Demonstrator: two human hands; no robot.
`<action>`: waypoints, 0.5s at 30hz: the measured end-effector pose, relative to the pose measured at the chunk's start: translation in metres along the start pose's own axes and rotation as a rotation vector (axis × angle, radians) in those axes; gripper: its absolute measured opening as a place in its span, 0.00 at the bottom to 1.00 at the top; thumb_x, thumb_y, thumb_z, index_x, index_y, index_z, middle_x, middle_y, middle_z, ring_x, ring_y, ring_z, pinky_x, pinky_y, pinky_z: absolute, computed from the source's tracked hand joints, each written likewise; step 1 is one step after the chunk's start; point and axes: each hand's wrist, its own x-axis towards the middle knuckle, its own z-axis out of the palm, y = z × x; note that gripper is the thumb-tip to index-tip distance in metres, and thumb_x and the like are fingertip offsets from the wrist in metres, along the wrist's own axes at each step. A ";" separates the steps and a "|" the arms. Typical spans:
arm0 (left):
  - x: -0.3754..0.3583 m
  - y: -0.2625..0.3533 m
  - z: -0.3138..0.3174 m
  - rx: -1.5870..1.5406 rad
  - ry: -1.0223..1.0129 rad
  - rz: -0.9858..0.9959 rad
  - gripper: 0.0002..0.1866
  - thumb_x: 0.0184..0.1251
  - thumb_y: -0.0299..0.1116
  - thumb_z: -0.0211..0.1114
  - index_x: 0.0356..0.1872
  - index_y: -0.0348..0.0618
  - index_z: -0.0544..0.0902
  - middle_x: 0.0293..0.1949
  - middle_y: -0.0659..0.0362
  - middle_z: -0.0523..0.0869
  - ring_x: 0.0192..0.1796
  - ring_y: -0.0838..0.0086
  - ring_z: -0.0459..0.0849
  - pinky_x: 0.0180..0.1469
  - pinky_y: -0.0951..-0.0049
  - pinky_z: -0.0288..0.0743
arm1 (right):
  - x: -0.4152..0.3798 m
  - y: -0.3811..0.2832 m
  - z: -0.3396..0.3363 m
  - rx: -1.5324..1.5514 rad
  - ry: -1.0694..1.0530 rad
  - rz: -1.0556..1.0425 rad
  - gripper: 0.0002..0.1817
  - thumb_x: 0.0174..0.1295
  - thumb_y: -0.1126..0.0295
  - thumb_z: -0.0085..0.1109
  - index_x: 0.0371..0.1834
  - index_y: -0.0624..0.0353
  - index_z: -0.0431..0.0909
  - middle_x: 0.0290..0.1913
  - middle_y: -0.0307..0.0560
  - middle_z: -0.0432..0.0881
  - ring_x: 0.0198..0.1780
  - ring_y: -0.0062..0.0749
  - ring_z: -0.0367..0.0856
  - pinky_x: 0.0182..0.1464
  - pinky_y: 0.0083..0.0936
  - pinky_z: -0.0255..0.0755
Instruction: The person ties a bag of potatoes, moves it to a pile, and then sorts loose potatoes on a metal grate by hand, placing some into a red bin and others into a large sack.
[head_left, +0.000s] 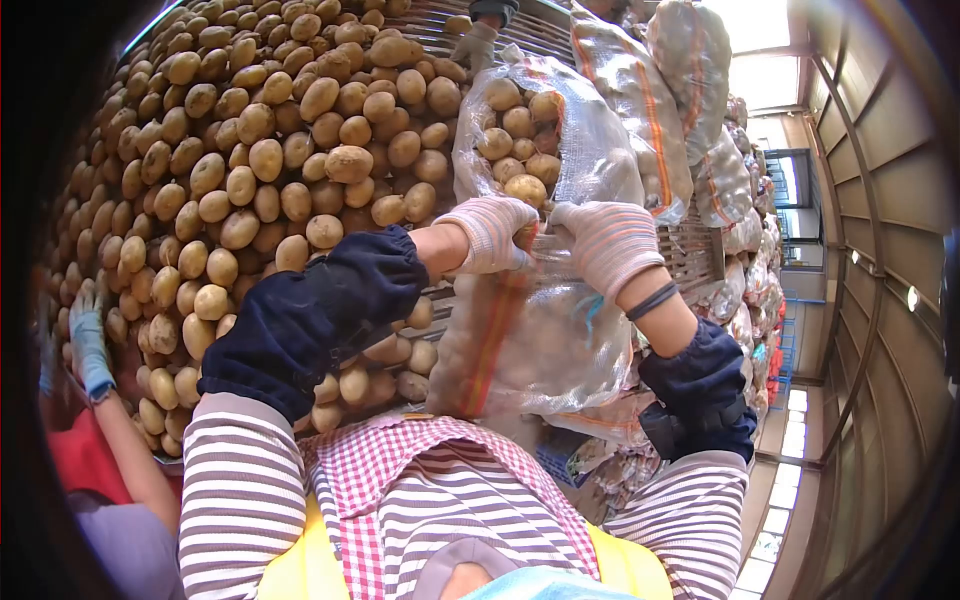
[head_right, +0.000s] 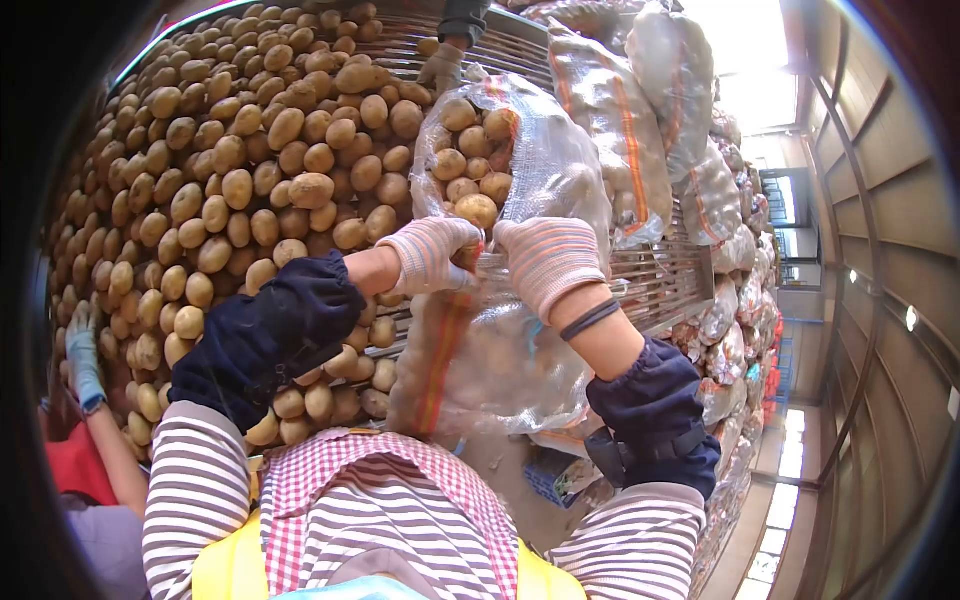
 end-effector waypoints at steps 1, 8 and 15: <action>0.002 0.000 0.001 0.001 -0.002 0.002 0.19 0.54 0.39 0.79 0.42 0.40 0.86 0.36 0.51 0.90 0.41 0.56 0.89 0.48 0.61 0.82 | -0.003 0.001 -0.003 -0.007 0.002 -0.015 0.08 0.64 0.68 0.58 0.41 0.50 0.85 0.33 0.53 0.89 0.39 0.51 0.90 0.39 0.47 0.81; -0.012 0.006 -0.002 0.058 -0.010 0.066 0.15 0.62 0.38 0.77 0.41 0.39 0.84 0.36 0.46 0.87 0.41 0.52 0.88 0.46 0.60 0.80 | -0.030 -0.005 -0.005 0.110 -0.070 -0.024 0.08 0.67 0.62 0.59 0.43 0.46 0.87 0.36 0.52 0.89 0.41 0.51 0.89 0.42 0.46 0.80; -0.061 0.000 -0.016 -0.264 0.042 -0.029 0.16 0.72 0.41 0.71 0.47 0.38 0.85 0.34 0.50 0.87 0.39 0.70 0.84 0.46 0.66 0.78 | -0.040 0.012 -0.005 0.185 0.130 -0.047 0.09 0.67 0.64 0.62 0.48 0.41 0.87 0.37 0.49 0.88 0.41 0.50 0.88 0.42 0.44 0.80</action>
